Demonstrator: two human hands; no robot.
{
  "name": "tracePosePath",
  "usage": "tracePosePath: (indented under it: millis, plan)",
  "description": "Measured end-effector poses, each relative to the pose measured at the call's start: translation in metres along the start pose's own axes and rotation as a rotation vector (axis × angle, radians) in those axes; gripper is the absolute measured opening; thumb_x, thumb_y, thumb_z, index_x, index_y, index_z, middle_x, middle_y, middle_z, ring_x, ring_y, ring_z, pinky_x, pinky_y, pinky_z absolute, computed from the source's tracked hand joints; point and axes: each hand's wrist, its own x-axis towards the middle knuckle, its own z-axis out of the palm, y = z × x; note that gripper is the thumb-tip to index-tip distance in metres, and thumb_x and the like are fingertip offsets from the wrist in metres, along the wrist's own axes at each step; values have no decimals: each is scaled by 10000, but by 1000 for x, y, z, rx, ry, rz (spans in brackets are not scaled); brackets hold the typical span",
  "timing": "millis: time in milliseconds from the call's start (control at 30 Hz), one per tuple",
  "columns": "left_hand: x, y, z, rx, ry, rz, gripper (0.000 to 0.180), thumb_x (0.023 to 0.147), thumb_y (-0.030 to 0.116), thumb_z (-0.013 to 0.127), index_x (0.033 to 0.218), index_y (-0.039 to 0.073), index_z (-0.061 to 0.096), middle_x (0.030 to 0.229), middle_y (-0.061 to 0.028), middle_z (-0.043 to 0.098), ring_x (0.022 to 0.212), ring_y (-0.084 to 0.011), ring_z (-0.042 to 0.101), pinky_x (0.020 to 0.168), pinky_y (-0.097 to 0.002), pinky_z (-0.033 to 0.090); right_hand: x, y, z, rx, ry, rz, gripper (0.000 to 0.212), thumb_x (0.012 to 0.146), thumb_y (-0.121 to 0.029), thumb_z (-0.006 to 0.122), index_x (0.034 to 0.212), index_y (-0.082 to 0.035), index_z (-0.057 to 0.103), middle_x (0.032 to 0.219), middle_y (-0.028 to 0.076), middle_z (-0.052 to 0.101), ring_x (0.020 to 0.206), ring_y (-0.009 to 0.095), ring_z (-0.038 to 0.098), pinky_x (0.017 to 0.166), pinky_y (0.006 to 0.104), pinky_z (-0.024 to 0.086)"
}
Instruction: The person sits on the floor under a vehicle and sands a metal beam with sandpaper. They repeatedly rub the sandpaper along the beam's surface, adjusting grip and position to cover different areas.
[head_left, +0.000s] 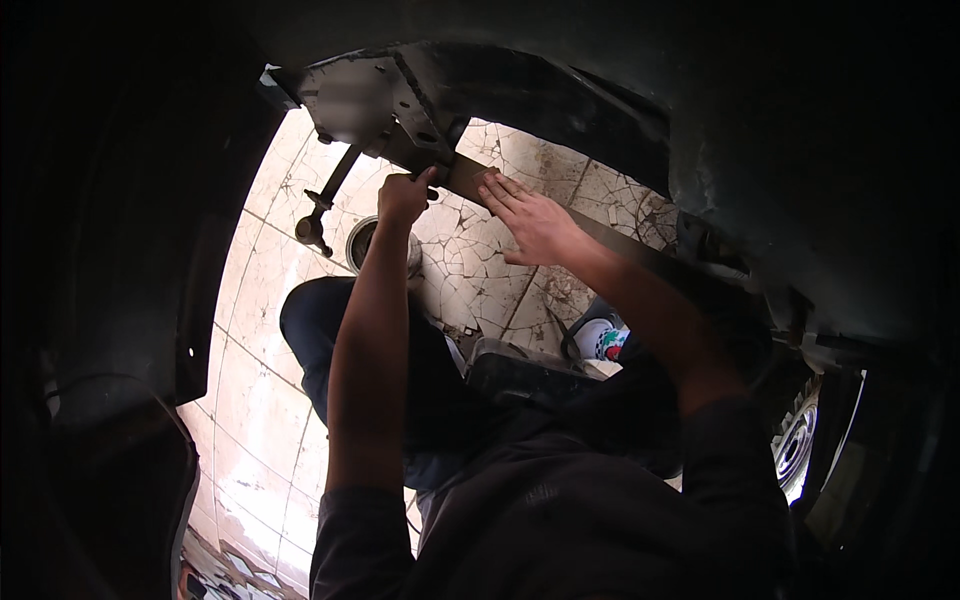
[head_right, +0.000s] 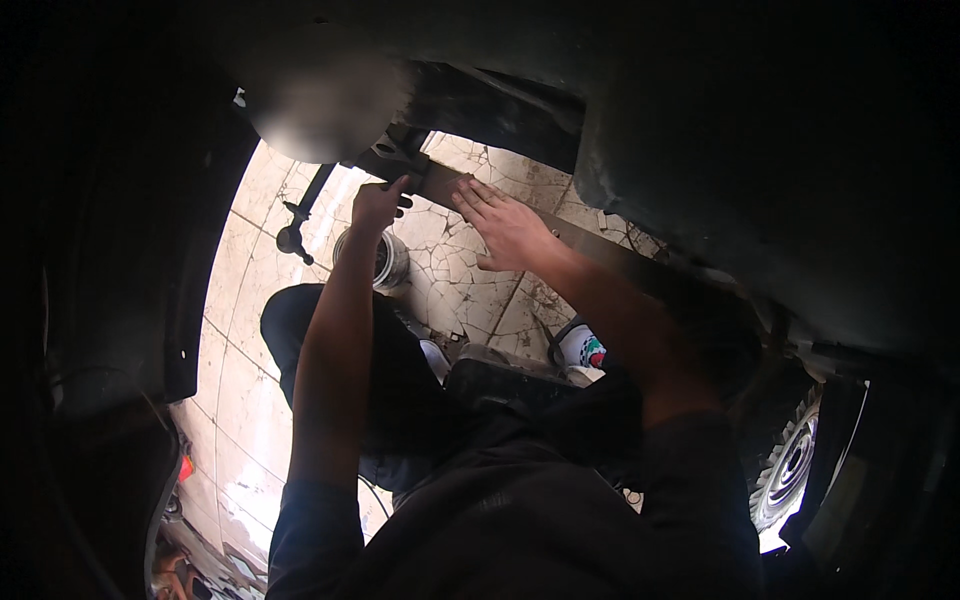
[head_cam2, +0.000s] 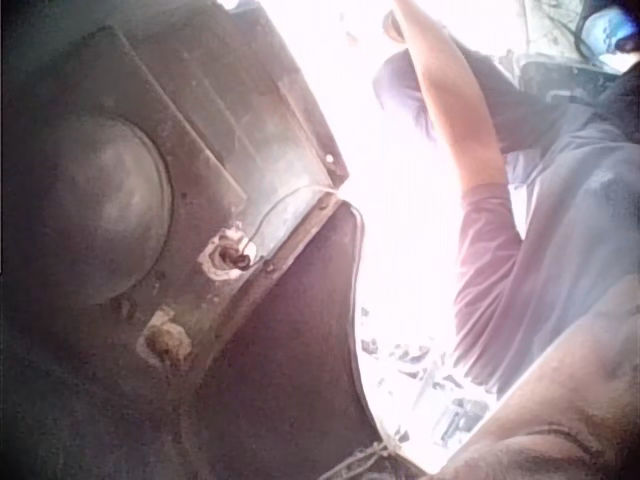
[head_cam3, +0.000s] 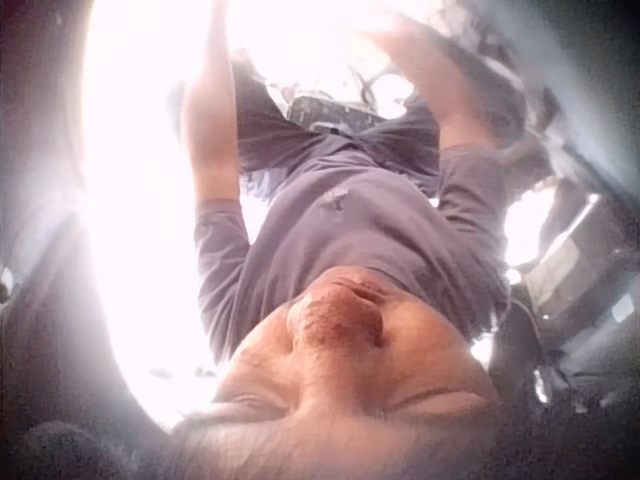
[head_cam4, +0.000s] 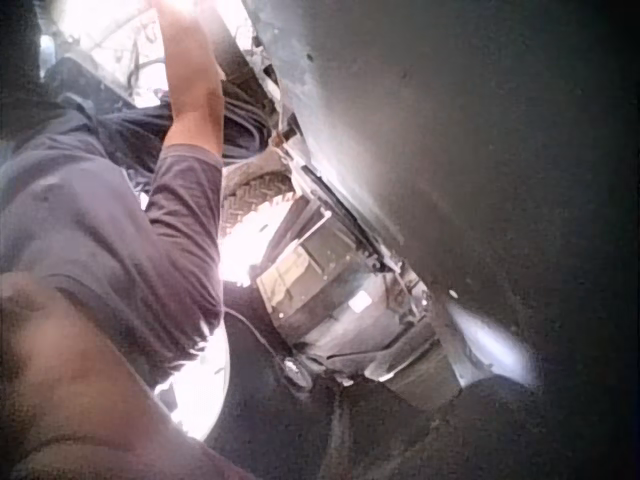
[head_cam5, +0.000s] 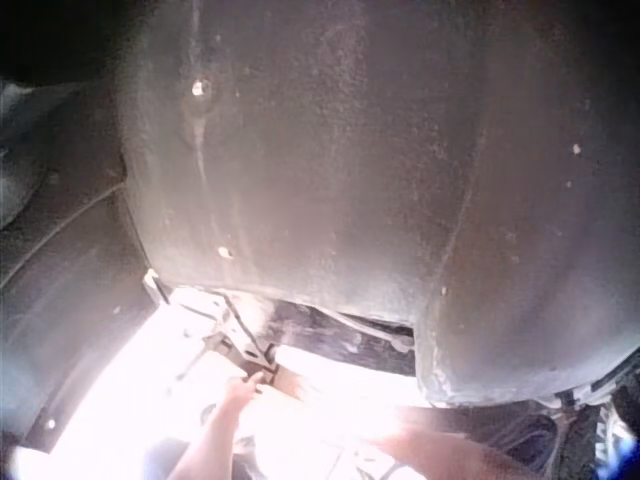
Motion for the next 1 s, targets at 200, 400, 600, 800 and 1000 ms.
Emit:
tracePosePath:
  millis: [200, 400, 600, 800, 1000]
  plan:
    - [11, -15, 0, -19, 7, -13, 569, 993, 581, 688, 854, 46, 824, 709, -79, 773, 717, -215, 769, 808, -385, 586, -50, 18, 1, -43, -128, -60, 1137, 814, -386, 817, 1680, 11, 197, 1761, 209, 213, 1640, 312, 209, 1347, 433, 197]
    - [-3, -5, -3, -107, -33, 55, 542, 993, 561, 690, 870, 53, 832, 737, -24, 798, 682, -142, 749, 788, -326, 586, -70, 19, 4, -5, -124, -7, 1124, 814, -375, 807, 1675, 24, 205, 1760, 218, 210, 1638, 332, 210, 1346, 439, 201]
    - [-2, 2, -5, 7, -16, 25, 565, 1001, 563, 681, 849, 35, 817, 735, -53, 792, 697, -180, 769, 799, -359, 594, 8, -7, 1, 30, 50, 13, 1103, 821, -386, 795, 1666, 37, 225, 1757, 225, 212, 1640, 331, 204, 1344, 432, 204]
    - [-24, 16, -10, -67, -31, -83, 595, 1016, 592, 656, 860, 41, 815, 800, -36, 808, 659, -154, 760, 664, -338, 585, -39, 18, 5, -40, -95, 18, 1114, 795, -386, 819, 1673, -6, 247, 1757, 198, 237, 1635, 299, 234, 1344, 428, 208]
    - [-5, -4, 0, -69, -29, -8, 490, 1017, 542, 686, 970, 74, 823, 824, -32, 809, 634, -129, 736, 580, -295, 558, -103, 35, 8, -17, -148, 26, 1148, 774, -389, 840, 1678, -18, 239, 1752, 201, 252, 1628, 323, 249, 1345, 437, 206]
